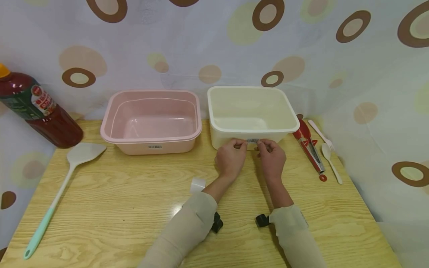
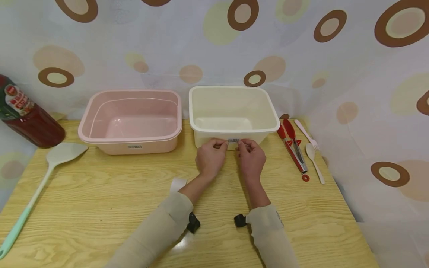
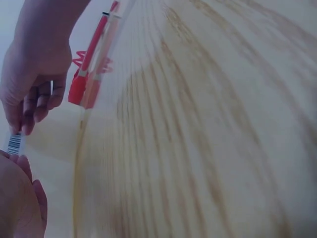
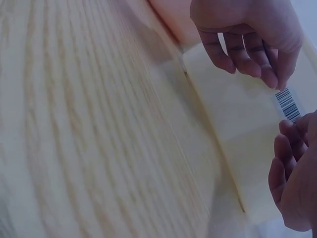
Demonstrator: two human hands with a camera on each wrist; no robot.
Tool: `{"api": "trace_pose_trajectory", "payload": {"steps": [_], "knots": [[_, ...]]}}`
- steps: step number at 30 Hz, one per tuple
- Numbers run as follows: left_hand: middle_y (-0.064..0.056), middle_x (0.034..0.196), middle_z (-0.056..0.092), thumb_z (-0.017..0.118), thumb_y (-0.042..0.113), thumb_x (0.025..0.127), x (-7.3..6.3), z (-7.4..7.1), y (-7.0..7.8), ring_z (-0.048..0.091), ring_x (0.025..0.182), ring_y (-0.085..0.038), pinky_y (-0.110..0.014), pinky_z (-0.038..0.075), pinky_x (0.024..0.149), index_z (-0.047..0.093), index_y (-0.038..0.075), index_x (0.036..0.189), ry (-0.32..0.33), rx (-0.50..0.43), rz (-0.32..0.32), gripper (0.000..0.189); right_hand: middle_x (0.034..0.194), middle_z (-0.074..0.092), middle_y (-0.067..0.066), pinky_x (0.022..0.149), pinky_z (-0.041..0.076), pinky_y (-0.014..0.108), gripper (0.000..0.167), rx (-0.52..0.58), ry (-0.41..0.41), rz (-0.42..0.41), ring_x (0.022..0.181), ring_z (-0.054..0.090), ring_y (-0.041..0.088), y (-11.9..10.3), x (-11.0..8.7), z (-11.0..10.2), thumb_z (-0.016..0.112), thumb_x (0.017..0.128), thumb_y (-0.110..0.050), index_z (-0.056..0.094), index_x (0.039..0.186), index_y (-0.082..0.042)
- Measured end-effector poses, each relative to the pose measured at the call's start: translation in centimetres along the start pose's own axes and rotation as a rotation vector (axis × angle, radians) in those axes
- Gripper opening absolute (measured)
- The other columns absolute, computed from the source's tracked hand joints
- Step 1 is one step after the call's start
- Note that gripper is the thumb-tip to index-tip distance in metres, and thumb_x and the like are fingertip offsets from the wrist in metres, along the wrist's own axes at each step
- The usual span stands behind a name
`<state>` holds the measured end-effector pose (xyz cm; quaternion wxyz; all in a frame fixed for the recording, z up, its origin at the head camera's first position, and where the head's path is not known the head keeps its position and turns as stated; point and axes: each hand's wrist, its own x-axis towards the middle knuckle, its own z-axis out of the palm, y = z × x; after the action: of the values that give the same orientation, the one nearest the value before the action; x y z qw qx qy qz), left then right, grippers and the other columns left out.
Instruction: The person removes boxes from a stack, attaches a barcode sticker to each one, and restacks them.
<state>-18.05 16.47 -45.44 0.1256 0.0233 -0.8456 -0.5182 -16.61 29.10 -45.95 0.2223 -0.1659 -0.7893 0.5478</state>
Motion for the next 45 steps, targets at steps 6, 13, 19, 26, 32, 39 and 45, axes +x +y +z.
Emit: {"api": "trace_pose_trajectory", "payload": {"steps": [6,13,19,26,32,39,45], "knots": [[0.013,0.08,0.077,0.071,0.031,0.089,-0.2,-0.2,0.0,0.071,0.07,-0.007,-0.031,0.05,0.059,0.079,0.025,0.084,-0.01,-0.014,0.009,0.011,0.083,0.075,0.014,0.056,0.053,0.017,0.026,-0.073,0.021,-0.021,0.067,0.071,0.03,-0.4,0.0,-0.1,0.07,0.096,-0.031,0.075,0.1,-0.006],[0.012,0.082,0.077,0.069,0.028,0.092,-0.4,-0.2,0.3,0.068,0.066,-0.002,-0.023,0.047,0.054,0.08,0.025,0.094,-0.111,-0.042,0.05,0.012,0.074,0.067,-0.013,0.054,0.051,0.014,0.029,-0.133,0.052,-0.034,0.059,0.067,0.01,0.0,0.2,-0.4,0.073,0.093,-0.036,0.072,0.097,-0.007],[0.012,0.083,0.078,0.068,0.025,0.094,-0.2,-0.5,0.1,0.058,0.055,0.003,-0.021,0.041,0.048,0.08,0.028,0.107,-0.164,-0.058,0.074,0.018,0.079,0.074,0.006,0.054,0.051,0.013,0.036,-0.18,0.017,-0.04,0.062,0.069,0.014,0.4,0.7,-0.7,0.072,0.094,-0.042,0.073,0.097,-0.006],[0.015,0.085,0.077,0.065,0.028,0.096,0.0,-0.9,-0.4,0.044,0.044,-0.001,-0.023,0.032,0.041,0.078,0.034,0.115,-0.262,-0.029,0.05,0.024,0.082,0.076,0.013,0.052,0.045,0.015,0.045,-0.307,-0.066,-0.008,0.054,0.059,0.0,0.7,1.2,-1.2,0.067,0.095,-0.049,0.076,0.096,-0.005],[0.015,0.093,0.075,0.062,0.034,0.098,0.2,-1.3,-0.5,0.047,0.049,-0.004,-0.024,0.035,0.045,0.072,0.036,0.125,-0.438,0.029,-0.012,0.029,0.065,0.071,0.006,0.051,0.043,0.024,0.058,-0.485,-0.178,-0.084,0.05,0.057,0.006,0.5,1.7,-1.8,0.06,0.096,-0.058,0.076,0.078,-0.005],[0.009,0.101,0.077,0.058,0.03,0.099,1.2,-2.8,-0.3,0.06,0.066,-0.007,-0.027,0.043,0.054,0.074,0.029,0.124,-0.489,-0.009,0.022,0.03,0.062,0.071,0.008,0.053,0.045,0.029,0.068,-0.562,-0.197,-0.176,0.047,0.058,0.01,-0.2,2.7,-2.7,0.058,0.094,-0.066,0.075,0.071,-0.005],[0.007,0.104,0.078,0.053,0.028,0.099,1.9,-5.0,-0.8,0.063,0.074,-0.007,-0.028,0.045,0.061,0.07,0.028,0.129,-0.576,-0.024,0.001,0.034,0.06,0.067,0.004,0.05,0.039,0.03,0.067,-0.609,-0.223,-0.123,0.052,0.054,0.016,0.8,2.7,-3.1,0.055,0.094,-0.068,0.07,0.067,-0.009]]}}
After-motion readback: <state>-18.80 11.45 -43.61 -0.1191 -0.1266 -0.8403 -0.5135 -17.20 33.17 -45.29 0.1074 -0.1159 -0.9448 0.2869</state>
